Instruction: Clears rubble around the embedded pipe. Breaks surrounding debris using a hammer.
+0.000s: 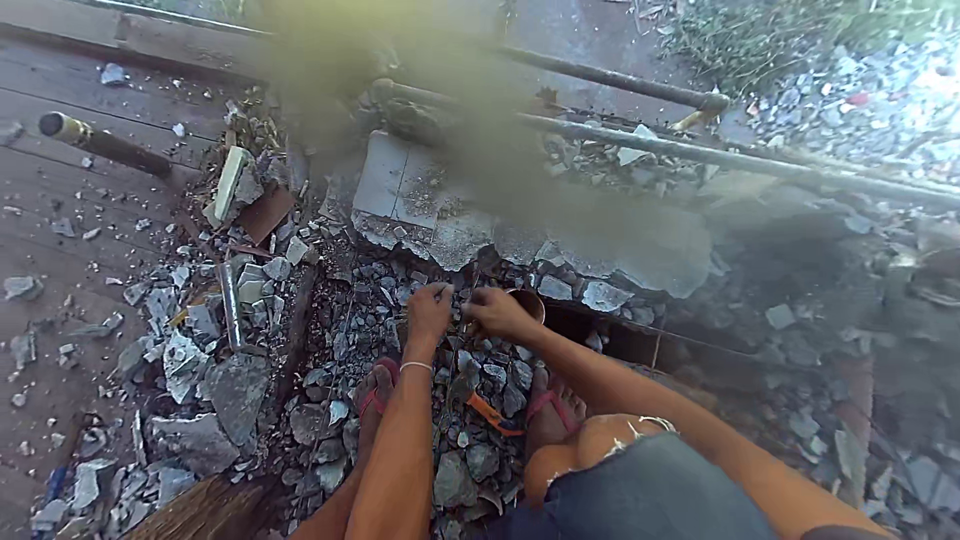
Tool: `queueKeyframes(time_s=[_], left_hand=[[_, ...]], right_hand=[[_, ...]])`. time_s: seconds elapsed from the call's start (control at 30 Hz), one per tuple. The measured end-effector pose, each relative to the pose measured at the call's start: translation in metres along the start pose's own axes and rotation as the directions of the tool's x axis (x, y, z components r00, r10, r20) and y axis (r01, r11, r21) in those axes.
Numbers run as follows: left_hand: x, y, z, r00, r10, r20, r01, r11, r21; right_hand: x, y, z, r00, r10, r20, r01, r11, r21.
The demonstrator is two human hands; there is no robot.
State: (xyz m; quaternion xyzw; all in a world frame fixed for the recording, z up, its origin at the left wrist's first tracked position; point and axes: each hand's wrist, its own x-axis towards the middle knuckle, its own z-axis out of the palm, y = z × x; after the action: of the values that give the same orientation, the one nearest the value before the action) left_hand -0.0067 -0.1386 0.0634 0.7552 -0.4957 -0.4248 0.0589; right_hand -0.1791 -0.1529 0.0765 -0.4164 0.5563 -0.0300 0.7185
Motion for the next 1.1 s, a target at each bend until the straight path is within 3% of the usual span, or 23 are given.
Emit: queueKeyframes(time_s=[0.03,0.1,0.2,0.27,0.43,0.57,0.77,0.93,1.1], left_hand=[[0.003,0.006,0.006,0.999,0.03,0.03,-0.031,0.999,0.02],[0.009,0.012,0.023,0.996,0.047,0.078,-0.052,0.997,0.06],[0.009,0.017,0.051,0.998,0.011,0.058,-0.018,0.992,0.122],[0.004,0.021,0.061,1.0,-0.012,0.019,0.009,0.988,0.152],[0.006,0.016,0.068,0.993,-0.12,-0.009,0.12,0.992,0.024],[0.006,0.015,0.073,0.986,-0.166,-0.019,0.164,0.984,-0.074],[0.003,0.016,0.081,0.98,-0.169,-0.106,0.148,0.973,-0.178],[0.001,0.022,0.076,0.982,-0.178,-0.058,0.158,0.955,-0.25],[0.008,0.018,0.083,0.985,-0.141,-0.104,0.12,0.976,-0.183]], right_hand=[[0.003,0.003,-0.018,0.994,-0.076,-0.079,0.053,0.966,-0.255],[0.011,0.005,-0.053,0.965,-0.197,-0.173,0.058,0.802,-0.595],[0.025,0.004,-0.082,0.942,-0.278,-0.188,0.006,0.573,-0.82],[0.028,0.001,-0.089,0.939,-0.294,-0.178,-0.003,0.512,-0.859],[0.032,-0.008,-0.088,0.926,-0.279,-0.254,-0.064,0.548,-0.834],[0.032,-0.007,-0.076,0.917,-0.307,-0.253,-0.109,0.418,-0.902],[0.037,-0.008,-0.065,0.921,-0.298,-0.252,-0.116,0.408,-0.906],[0.038,-0.002,-0.065,0.914,-0.323,-0.244,-0.08,0.448,-0.891],[0.034,-0.011,-0.044,0.911,-0.368,-0.184,-0.048,0.349,-0.936]])
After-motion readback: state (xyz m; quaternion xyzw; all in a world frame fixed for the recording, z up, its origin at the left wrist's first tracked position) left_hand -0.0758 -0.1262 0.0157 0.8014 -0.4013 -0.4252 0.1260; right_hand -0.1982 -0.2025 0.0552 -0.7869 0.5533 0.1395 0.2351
